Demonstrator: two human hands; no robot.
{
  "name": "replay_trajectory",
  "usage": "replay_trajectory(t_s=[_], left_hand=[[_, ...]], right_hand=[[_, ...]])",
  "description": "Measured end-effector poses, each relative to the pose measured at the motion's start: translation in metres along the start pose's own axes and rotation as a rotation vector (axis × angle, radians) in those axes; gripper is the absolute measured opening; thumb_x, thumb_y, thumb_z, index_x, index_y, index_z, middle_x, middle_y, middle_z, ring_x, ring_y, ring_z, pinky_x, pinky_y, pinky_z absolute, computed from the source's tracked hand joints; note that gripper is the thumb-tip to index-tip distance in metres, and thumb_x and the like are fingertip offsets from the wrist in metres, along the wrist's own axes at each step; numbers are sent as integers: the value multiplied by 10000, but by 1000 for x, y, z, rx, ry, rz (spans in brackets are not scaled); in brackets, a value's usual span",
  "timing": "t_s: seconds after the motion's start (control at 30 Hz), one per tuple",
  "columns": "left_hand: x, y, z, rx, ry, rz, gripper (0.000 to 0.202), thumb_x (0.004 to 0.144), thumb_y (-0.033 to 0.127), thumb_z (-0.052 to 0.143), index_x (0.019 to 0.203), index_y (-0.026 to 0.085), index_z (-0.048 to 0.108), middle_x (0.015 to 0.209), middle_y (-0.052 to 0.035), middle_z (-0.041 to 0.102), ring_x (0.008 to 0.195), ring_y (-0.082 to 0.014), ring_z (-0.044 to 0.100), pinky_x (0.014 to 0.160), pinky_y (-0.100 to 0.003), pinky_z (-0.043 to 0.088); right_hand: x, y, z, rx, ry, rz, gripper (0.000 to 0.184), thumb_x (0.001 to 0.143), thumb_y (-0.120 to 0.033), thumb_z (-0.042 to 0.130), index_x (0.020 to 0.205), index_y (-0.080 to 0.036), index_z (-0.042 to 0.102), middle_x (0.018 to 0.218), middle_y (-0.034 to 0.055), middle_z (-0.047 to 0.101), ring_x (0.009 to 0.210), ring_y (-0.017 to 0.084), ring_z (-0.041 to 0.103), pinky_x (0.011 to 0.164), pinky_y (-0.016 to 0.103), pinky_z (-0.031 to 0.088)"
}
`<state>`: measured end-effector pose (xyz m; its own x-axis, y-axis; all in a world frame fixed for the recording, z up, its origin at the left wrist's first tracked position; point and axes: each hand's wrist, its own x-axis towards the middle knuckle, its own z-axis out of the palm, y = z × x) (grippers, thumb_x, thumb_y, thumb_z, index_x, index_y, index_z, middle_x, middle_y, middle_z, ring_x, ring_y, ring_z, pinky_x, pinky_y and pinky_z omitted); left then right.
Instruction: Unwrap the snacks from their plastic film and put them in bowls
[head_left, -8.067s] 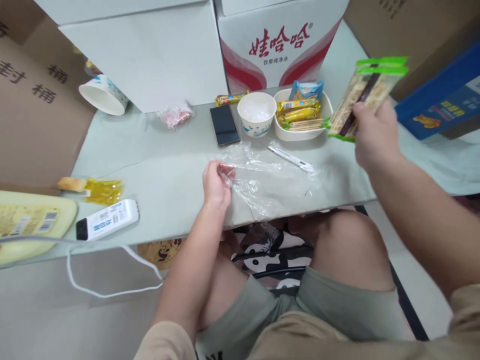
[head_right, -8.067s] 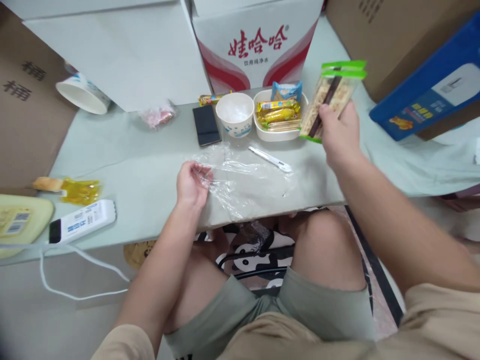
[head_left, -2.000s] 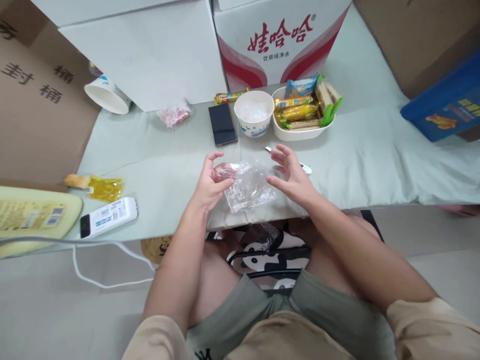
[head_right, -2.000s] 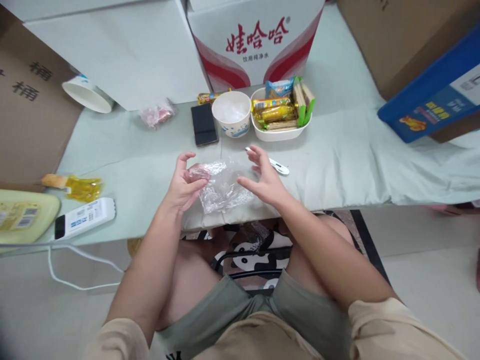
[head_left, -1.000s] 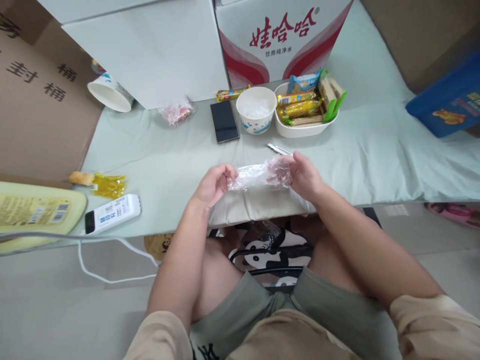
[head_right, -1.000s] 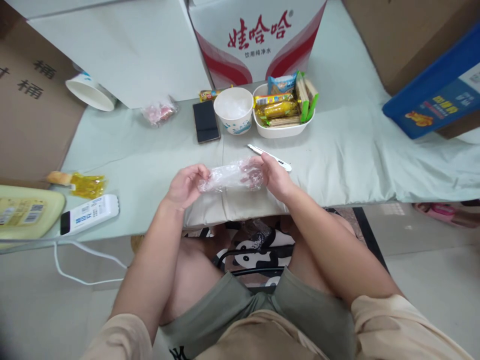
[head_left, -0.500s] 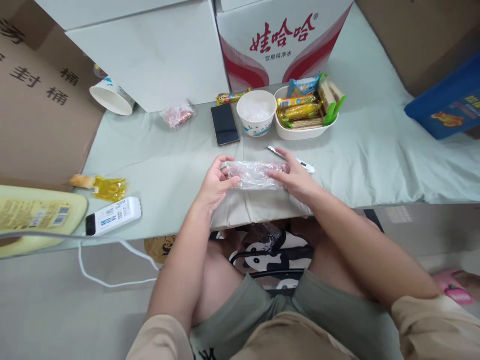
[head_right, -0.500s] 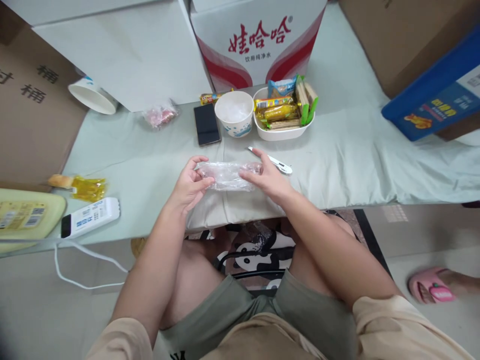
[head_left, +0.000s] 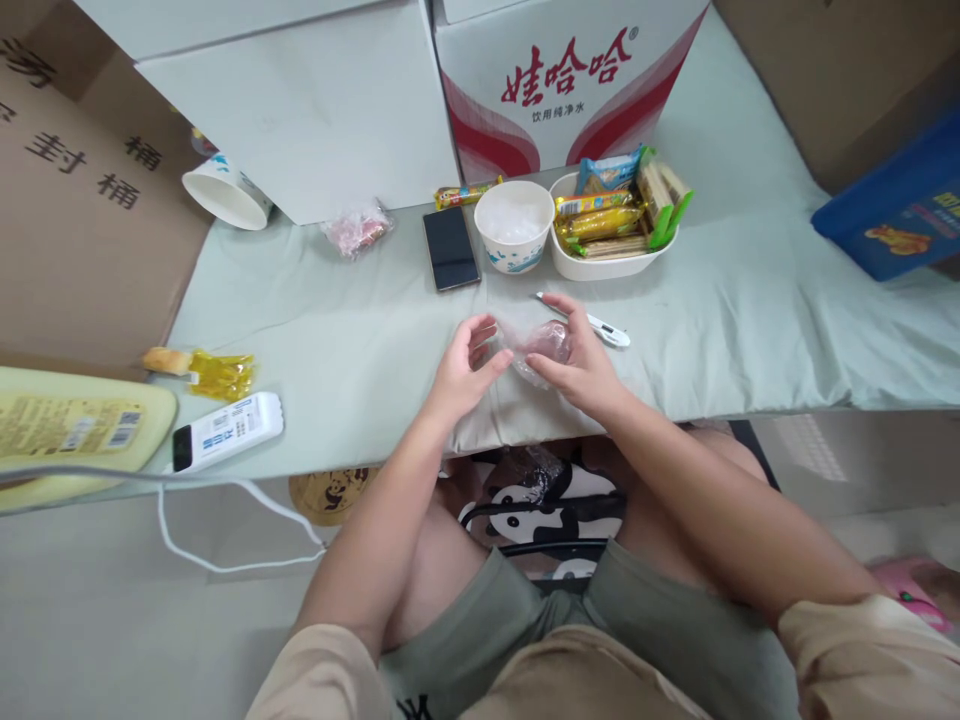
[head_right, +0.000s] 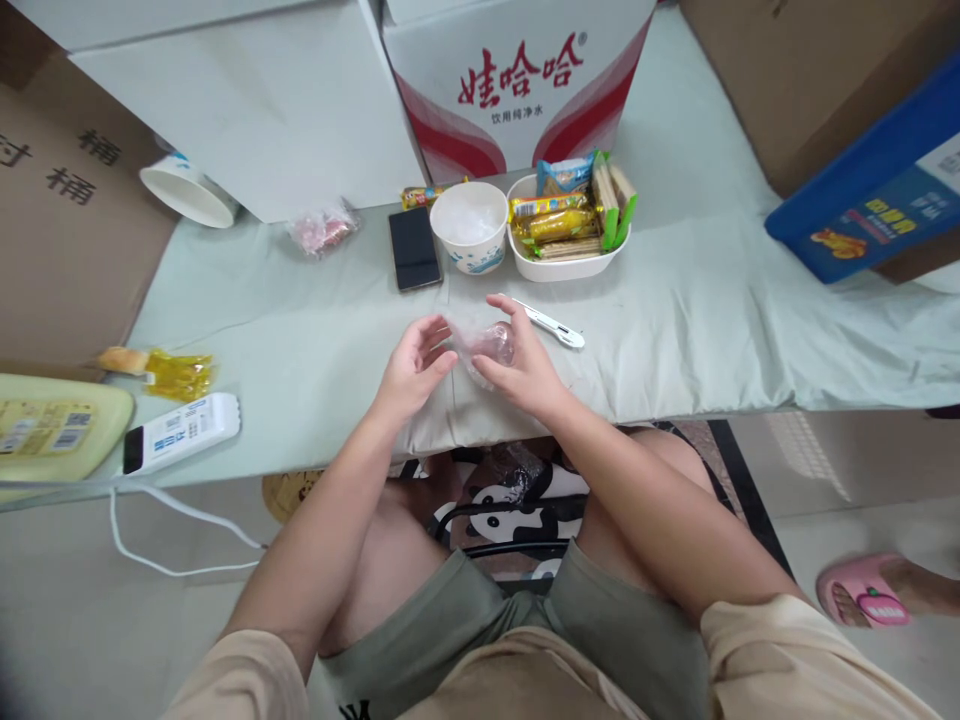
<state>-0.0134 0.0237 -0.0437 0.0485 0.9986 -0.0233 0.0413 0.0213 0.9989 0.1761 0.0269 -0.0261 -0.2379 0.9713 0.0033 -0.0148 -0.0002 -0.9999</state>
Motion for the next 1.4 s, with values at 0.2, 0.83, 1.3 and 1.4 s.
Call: replay_trajectory(t_s=[0.2,0.83,1.3,1.4], left_hand=[[-1,4,8,-99,-30,-62,707,705,631,844,1230,204,638,1220,-112,721,1110,-240,681,954,-348,544],[0,14,11,-144,-145,-123,701,623,339,913,1214,237,551,978,-23,673,845,-157,661,766,-288,530],[6,18,-5,-173,54,-83,161,857,277,671,987,214,599,1024,-43,648,899,-147,624,832,-298,516],[6,23,-7,-177,48,-64,89,861,256,665,904,204,607,931,-30,647,861,-144,608,809,-292,502]], right_hand=[[-2,5,8,220,-165,121,745,859,-490,698,1468,-307,311,960,16,685,804,200,670,782,381,575],[2,5,0,118,114,98,531,739,-438,798,1154,-269,513,856,-16,618,761,162,610,696,298,532],[42,-43,-26,-437,263,-184,246,773,-322,741,722,-202,533,674,-39,513,633,96,473,661,308,386],[87,-82,-25,-760,325,-267,149,783,-121,667,734,-168,536,729,-47,559,724,90,521,749,327,438]])
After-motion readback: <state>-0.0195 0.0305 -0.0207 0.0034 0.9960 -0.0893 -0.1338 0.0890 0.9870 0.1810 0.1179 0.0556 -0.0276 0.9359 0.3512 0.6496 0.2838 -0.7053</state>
